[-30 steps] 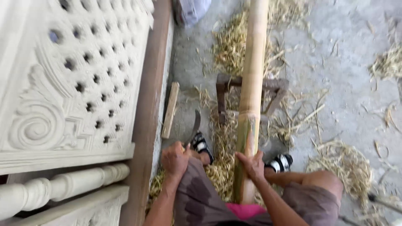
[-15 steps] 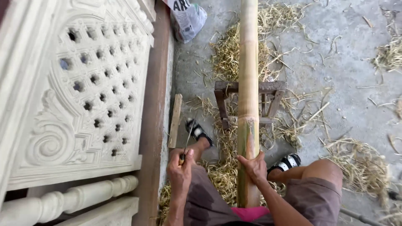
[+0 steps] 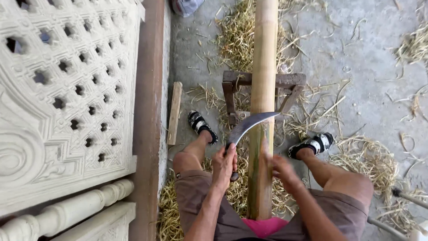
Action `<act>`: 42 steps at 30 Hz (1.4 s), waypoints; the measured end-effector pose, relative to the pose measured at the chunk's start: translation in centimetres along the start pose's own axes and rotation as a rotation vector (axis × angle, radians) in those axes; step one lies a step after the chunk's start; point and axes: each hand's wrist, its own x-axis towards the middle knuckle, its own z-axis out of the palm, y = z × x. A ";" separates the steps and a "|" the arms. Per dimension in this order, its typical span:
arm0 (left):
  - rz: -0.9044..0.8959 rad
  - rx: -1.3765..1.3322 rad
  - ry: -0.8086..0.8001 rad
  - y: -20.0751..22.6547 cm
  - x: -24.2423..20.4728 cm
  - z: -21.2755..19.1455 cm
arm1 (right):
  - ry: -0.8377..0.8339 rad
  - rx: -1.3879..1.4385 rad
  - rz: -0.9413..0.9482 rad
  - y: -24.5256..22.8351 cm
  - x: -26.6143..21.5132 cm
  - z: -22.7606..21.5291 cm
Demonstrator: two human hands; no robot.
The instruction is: Scraping the outer layer of a long bamboo stalk using a drawknife tool while seated.
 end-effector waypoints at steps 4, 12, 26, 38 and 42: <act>-0.056 0.026 -0.023 -2.1 2.9 1.5 | 0.232 0.124 -0.127 -9.6 0.3 -4.1; 0.034 0.102 -0.050 -3.2 7.2 4.3 | 0.194 -0.696 -0.425 -17.3 10.1 -4.7; 0.313 0.586 0.088 -5.3 9.1 4.2 | 0.163 -0.727 -0.597 -14.0 12.6 -4.2; 0.314 0.526 0.093 -5.2 9.0 5.0 | 0.255 -0.685 -0.638 -15.1 11.6 -2.6; 0.222 0.476 0.110 -4.6 7.3 4.9 | 0.324 -0.723 -0.770 -13.8 12.0 -2.9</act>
